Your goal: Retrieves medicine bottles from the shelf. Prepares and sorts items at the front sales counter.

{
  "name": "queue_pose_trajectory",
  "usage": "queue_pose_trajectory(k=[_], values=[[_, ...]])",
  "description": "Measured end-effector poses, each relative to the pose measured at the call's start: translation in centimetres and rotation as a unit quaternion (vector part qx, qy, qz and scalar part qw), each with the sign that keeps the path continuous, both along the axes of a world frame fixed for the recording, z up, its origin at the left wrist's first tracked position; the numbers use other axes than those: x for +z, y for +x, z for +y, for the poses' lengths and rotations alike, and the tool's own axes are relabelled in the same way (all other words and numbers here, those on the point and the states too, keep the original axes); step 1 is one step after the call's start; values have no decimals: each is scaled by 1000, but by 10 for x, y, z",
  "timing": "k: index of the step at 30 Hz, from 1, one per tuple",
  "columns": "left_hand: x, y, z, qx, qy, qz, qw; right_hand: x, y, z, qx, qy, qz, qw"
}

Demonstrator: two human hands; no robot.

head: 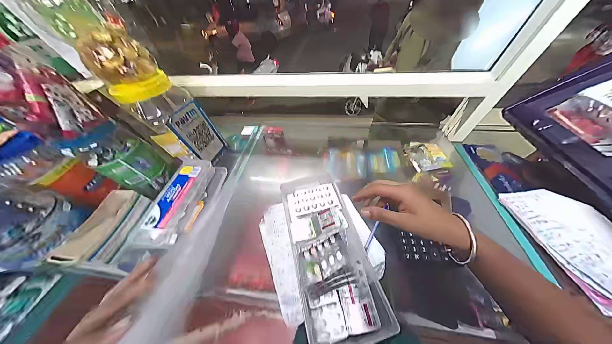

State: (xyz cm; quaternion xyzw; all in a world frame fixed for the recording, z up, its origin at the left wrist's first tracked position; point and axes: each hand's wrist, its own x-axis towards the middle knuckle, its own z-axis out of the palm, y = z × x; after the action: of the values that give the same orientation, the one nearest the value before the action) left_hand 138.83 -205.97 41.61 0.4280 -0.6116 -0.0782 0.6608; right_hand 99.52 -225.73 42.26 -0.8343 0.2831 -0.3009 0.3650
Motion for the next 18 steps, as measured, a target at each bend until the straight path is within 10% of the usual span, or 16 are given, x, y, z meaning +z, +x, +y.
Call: queue_pose_trajectory(k=[7, 18], values=[[-114, 39, -26, 35, 190, -182, 964, -52, -19, 24, -65, 59, -37, 995], [-126, 34, -20, 46, 245, -167, 954, -48, 16, 56, 34, -171, 144, 974]])
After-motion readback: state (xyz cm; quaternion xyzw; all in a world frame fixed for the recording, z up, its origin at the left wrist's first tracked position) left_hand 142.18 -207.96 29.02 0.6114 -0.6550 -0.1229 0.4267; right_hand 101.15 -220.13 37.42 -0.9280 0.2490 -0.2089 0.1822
